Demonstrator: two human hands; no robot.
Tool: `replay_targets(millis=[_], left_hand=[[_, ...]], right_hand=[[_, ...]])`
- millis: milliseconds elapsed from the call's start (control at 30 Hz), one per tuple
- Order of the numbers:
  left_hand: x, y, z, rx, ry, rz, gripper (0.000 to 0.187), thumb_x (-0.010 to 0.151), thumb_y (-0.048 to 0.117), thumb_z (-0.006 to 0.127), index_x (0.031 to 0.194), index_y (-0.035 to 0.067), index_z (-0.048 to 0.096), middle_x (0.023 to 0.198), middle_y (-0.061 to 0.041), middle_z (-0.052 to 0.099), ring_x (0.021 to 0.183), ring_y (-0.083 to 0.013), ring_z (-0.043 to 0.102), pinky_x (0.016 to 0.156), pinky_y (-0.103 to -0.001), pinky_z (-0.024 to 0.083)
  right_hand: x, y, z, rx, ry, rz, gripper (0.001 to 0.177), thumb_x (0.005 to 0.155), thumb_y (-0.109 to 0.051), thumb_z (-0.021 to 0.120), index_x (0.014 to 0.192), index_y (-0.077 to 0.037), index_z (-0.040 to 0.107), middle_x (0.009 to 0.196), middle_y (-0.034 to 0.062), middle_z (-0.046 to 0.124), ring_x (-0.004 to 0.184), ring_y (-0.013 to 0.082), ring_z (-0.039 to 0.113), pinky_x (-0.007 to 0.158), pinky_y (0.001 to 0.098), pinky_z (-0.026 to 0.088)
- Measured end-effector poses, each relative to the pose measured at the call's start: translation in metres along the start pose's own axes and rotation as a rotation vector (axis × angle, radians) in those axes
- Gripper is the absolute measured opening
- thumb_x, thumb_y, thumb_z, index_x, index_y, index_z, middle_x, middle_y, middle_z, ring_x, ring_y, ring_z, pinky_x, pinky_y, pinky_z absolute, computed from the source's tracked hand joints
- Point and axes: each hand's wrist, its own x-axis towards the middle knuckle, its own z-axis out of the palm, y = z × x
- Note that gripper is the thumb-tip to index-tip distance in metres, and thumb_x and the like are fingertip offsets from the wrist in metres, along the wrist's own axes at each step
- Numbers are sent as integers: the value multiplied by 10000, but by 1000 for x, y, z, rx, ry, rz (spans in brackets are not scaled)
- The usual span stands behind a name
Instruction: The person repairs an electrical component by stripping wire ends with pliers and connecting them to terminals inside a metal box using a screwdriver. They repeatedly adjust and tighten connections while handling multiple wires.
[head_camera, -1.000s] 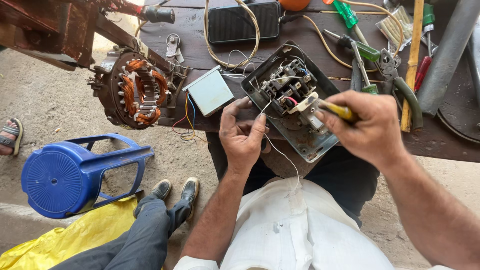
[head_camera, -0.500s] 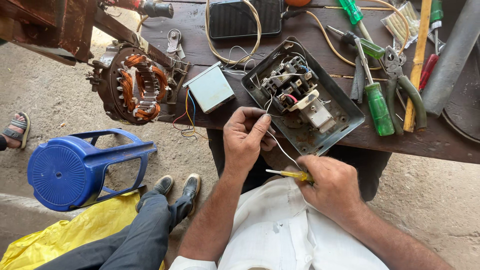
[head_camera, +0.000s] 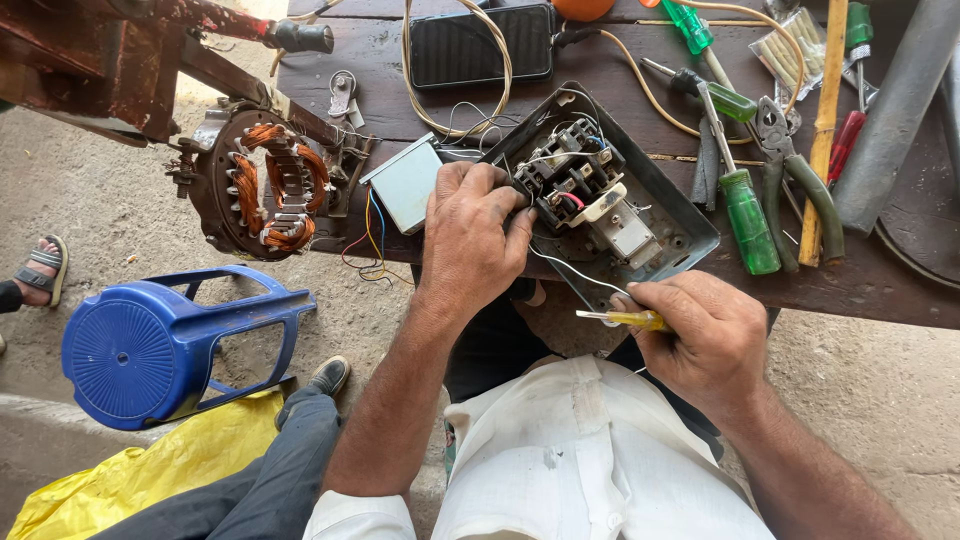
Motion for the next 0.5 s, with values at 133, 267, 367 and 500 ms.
replay_targets(millis=[133, 267, 367, 500], left_hand=[[-1, 0, 2, -4, 3, -6, 151, 846, 185, 777, 911, 50, 798, 1026, -80, 684, 1144, -305, 524, 983, -481, 423], [4, -4, 0, -34, -35, -89, 149, 821, 207, 803, 913, 90, 812, 948, -33, 705, 1108, -282, 556, 938, -436, 486], [9, -4, -1, 15, -46, -77, 159, 783, 208, 824, 903, 104, 814, 937, -25, 720, 1083, -282, 574, 902, -424, 518], [14, -1, -4, 87, -77, -82, 177, 767, 210, 831, 913, 113, 812, 948, -20, 732, 1065, -279, 581, 888, -423, 534]], right_hand=[[-2, 4, -1, 0, 11, -11, 169, 838, -67, 841, 950, -24, 722, 799, 85, 703, 687, 192, 685, 586, 324, 530], [1, 10, 0, 18, 25, -32, 155, 859, -37, 811, 990, -20, 730, 818, 80, 711, 704, 182, 696, 593, 309, 544], [3, 12, -1, -19, -82, -39, 161, 831, -30, 806, 980, -19, 746, 767, 70, 706, 651, 177, 683, 551, 314, 540], [-1, 9, -2, -115, -310, -12, 262, 716, -53, 804, 973, -26, 754, 768, 71, 714, 671, 210, 694, 578, 350, 563]])
